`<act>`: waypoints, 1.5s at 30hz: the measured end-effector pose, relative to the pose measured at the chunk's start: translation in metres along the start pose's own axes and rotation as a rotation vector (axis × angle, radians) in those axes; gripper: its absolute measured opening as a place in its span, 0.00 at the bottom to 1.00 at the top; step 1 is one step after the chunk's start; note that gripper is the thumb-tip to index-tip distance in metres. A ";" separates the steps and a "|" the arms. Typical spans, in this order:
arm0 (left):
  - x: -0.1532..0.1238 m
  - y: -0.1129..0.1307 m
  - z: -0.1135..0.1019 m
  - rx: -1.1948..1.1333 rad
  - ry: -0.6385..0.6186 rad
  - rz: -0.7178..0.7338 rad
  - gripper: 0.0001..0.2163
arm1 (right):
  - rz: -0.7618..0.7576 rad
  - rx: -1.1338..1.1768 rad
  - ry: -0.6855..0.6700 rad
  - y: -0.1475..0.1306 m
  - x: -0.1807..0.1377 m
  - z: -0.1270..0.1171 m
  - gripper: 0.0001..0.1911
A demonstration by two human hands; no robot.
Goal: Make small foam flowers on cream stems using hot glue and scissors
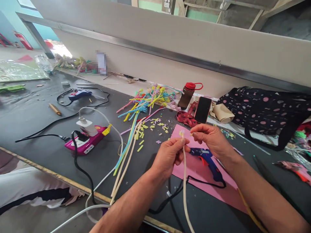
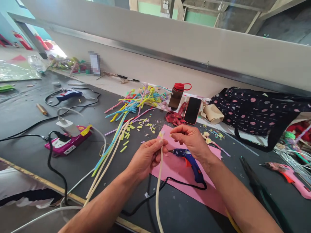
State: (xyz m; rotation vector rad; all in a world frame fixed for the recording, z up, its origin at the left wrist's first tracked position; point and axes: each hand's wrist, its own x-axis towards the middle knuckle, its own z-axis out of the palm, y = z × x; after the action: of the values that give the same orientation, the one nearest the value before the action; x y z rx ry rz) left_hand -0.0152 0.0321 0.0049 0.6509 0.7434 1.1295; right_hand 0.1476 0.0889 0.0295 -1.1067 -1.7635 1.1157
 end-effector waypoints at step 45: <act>0.005 -0.002 -0.003 0.350 -0.104 0.019 0.13 | 0.258 0.550 -0.382 0.014 -0.017 -0.002 0.09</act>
State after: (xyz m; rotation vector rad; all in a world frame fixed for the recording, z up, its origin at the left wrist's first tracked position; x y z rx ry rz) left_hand -0.0153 0.0367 0.0011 1.0053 0.8552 0.9825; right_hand 0.1588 0.0767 0.0146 -0.8252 -1.4558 1.9335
